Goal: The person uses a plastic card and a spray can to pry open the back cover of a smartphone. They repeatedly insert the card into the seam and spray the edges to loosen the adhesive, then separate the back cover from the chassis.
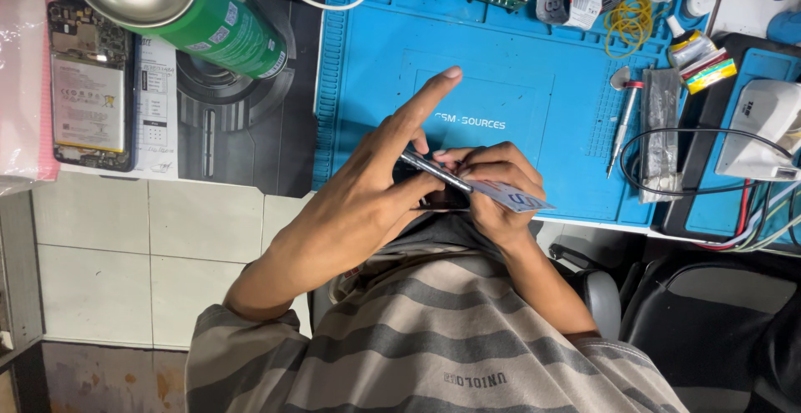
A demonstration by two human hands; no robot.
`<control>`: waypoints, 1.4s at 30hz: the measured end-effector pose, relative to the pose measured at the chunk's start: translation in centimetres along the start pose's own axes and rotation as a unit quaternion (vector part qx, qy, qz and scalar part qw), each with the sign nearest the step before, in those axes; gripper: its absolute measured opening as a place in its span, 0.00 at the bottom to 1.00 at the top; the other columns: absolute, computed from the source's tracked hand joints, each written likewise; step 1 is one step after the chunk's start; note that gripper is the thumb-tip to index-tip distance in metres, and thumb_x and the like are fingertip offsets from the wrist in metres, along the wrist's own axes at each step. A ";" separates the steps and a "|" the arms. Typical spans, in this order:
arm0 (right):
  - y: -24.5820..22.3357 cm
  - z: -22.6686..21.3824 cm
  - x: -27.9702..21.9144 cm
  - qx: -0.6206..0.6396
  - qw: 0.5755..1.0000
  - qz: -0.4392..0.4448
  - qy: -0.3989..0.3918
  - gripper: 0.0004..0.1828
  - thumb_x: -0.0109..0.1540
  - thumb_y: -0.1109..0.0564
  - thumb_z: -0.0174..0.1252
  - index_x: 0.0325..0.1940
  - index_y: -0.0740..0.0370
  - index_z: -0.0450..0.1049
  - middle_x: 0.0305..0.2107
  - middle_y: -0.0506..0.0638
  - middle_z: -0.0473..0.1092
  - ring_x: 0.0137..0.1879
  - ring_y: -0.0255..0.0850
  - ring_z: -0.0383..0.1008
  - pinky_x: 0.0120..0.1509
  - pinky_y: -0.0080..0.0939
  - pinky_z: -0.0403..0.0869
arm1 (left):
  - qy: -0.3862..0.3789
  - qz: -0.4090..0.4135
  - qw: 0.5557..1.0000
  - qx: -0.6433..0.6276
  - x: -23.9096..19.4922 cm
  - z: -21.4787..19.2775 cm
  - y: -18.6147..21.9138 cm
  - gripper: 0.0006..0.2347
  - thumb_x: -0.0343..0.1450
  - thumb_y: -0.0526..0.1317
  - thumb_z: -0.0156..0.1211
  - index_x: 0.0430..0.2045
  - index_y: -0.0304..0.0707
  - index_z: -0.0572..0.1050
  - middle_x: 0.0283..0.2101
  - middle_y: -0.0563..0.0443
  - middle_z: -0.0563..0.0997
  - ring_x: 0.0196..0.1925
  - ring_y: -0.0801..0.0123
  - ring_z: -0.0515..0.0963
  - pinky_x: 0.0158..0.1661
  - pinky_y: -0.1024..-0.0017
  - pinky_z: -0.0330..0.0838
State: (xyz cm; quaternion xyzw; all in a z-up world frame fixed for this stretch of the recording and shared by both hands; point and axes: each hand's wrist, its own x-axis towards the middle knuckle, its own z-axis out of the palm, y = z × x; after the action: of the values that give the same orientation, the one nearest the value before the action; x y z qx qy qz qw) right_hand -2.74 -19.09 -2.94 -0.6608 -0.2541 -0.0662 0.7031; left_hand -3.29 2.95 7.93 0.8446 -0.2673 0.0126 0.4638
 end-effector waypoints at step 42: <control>1.7 -6.7 3.8 -0.038 0.969 0.240 0.048 0.08 0.68 0.67 0.66 0.50 0.68 0.75 0.41 0.48 0.78 0.43 0.28 0.75 0.47 0.28 0.74 | -0.004 0.022 0.956 -0.294 -0.4 0.8 -4.6 0.08 0.66 0.34 0.80 0.31 0.44 0.84 0.79 0.47 0.44 0.85 0.47 0.43 0.75 0.37 0.61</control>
State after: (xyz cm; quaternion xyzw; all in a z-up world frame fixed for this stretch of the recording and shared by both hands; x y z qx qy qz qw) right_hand 3.03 -24.46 -2.75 -0.7249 -0.0515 0.0630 0.6840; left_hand -1.62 4.50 3.79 0.6649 -0.2798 -0.0599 0.6900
